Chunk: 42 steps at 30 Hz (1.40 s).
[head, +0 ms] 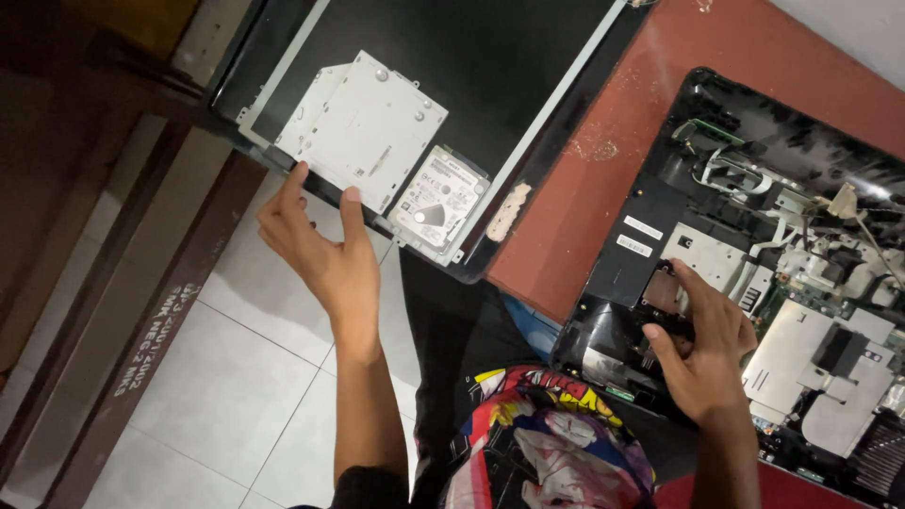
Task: Disassembling a computer by unscrewing internal components and removing the hard drive assembly
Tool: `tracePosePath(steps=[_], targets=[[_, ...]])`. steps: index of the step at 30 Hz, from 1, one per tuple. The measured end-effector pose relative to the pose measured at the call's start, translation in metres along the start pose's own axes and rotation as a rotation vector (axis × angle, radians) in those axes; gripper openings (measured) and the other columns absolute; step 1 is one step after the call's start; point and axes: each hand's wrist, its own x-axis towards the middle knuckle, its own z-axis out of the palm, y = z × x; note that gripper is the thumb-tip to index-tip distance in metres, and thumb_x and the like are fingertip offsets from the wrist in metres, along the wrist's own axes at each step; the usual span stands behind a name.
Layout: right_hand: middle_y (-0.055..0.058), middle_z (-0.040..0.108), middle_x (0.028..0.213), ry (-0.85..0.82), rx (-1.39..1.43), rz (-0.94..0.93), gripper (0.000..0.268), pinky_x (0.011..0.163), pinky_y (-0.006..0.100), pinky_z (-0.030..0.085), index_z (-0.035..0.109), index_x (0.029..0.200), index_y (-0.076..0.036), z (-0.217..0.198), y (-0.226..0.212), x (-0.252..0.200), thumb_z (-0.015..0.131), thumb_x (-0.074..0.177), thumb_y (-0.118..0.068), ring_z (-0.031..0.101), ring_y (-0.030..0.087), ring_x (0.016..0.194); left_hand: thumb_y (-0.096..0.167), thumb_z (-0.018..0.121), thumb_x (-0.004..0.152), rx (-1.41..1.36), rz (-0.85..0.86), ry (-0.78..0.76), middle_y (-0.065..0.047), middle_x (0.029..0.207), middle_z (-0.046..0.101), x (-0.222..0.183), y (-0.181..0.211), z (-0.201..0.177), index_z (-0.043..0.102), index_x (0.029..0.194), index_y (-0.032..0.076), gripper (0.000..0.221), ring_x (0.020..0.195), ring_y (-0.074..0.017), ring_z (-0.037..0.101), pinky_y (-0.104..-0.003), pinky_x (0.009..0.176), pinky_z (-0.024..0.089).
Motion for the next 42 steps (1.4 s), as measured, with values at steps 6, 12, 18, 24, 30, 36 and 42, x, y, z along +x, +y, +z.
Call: tracePosePath(steps=[6, 12, 18, 24, 30, 36, 42], targets=[[0.009, 0.048, 0.156, -0.013, 0.026, 0.017, 0.073, 0.111, 0.047, 0.016, 0.04, 0.16, -0.021, -0.002, -0.003, 0.001, 0.048, 0.096, -0.054, 0.037, 0.032, 0.136, 0.009, 0.07, 0.1, 0.01, -0.011, -0.002, -0.012, 0.122, 0.048, -0.002, 0.007, -0.002, 0.054, 0.139, 0.01, 0.043, 0.115, -0.0294, 0.045, -0.046, 0.104, 0.041], [0.008, 0.047, 0.158, -0.006, 0.019, -0.002, 0.072, 0.111, 0.048, 0.019, 0.038, 0.161, -0.021, 0.0, 0.0, 0.001, 0.048, 0.097, -0.052, 0.037, 0.031, 0.137, 0.009, 0.068, 0.1, -0.004, -0.017, -0.003, -0.01, 0.123, 0.048, -0.005, 0.011, -0.003, 0.054, 0.138, 0.01, 0.04, 0.115, -0.0282, 0.045, -0.045, 0.104, 0.041], [0.006, 0.044, 0.163, 0.023, 0.018, -0.06, 0.069, 0.115, 0.049, 0.018, 0.036, 0.161, -0.018, 0.001, 0.002, 0.0, 0.052, 0.099, -0.044, 0.036, 0.033, 0.143, 0.016, 0.066, 0.104, 0.009, 0.045, 0.007, -0.012, 0.129, 0.049, -0.008, 0.005, -0.001, 0.055, 0.138, 0.008, 0.036, 0.117, -0.0285, 0.045, -0.043, 0.102, 0.042], [0.007, 0.047, 0.16, 0.014, -0.001, -0.053, 0.066, 0.112, 0.044, 0.017, 0.039, 0.16, -0.018, -0.003, -0.004, 0.0, 0.051, 0.1, -0.044, 0.036, 0.03, 0.144, 0.016, 0.064, 0.106, 0.018, 0.086, 0.009, -0.015, 0.13, 0.049, -0.011, 0.004, 0.002, 0.055, 0.136, 0.007, 0.032, 0.119, -0.0303, 0.045, -0.045, 0.103, 0.042], [0.012, 0.042, 0.163, 0.011, 0.065, -0.124, 0.066, 0.118, 0.049, 0.022, 0.036, 0.159, -0.008, -0.004, -0.002, 0.001, 0.052, 0.102, -0.036, 0.035, 0.032, 0.147, 0.014, 0.065, 0.106, 0.01, 0.106, 0.014, -0.017, 0.13, 0.047, -0.014, 0.003, 0.004, 0.056, 0.135, 0.005, 0.032, 0.126, -0.0328, 0.045, -0.047, 0.105, 0.043], [0.012, 0.038, 0.162, -0.038, 0.176, -0.032, 0.066, 0.121, 0.05, 0.023, 0.035, 0.159, -0.008, -0.008, -0.008, 0.002, 0.054, 0.1, -0.031, 0.029, 0.03, 0.15, 0.018, 0.064, 0.106, 0.029, 0.117, 0.016, -0.017, 0.13, 0.048, -0.015, -0.002, 0.005, 0.056, 0.134, 0.005, 0.032, 0.125, -0.0334, 0.045, -0.048, 0.104, 0.043], [0.012, 0.041, 0.161, -0.031, 0.18, -0.046, 0.067, 0.118, 0.048, 0.026, 0.036, 0.16, -0.007, -0.011, -0.013, 0.004, 0.053, 0.101, -0.035, 0.032, 0.029, 0.145, 0.017, 0.064, 0.105, 0.035, 0.085, 0.006, -0.017, 0.131, 0.048, -0.019, 0.004, 0.005, 0.057, 0.133, 0.005, 0.031, 0.122, -0.0325, 0.044, -0.047, 0.104, 0.042]])
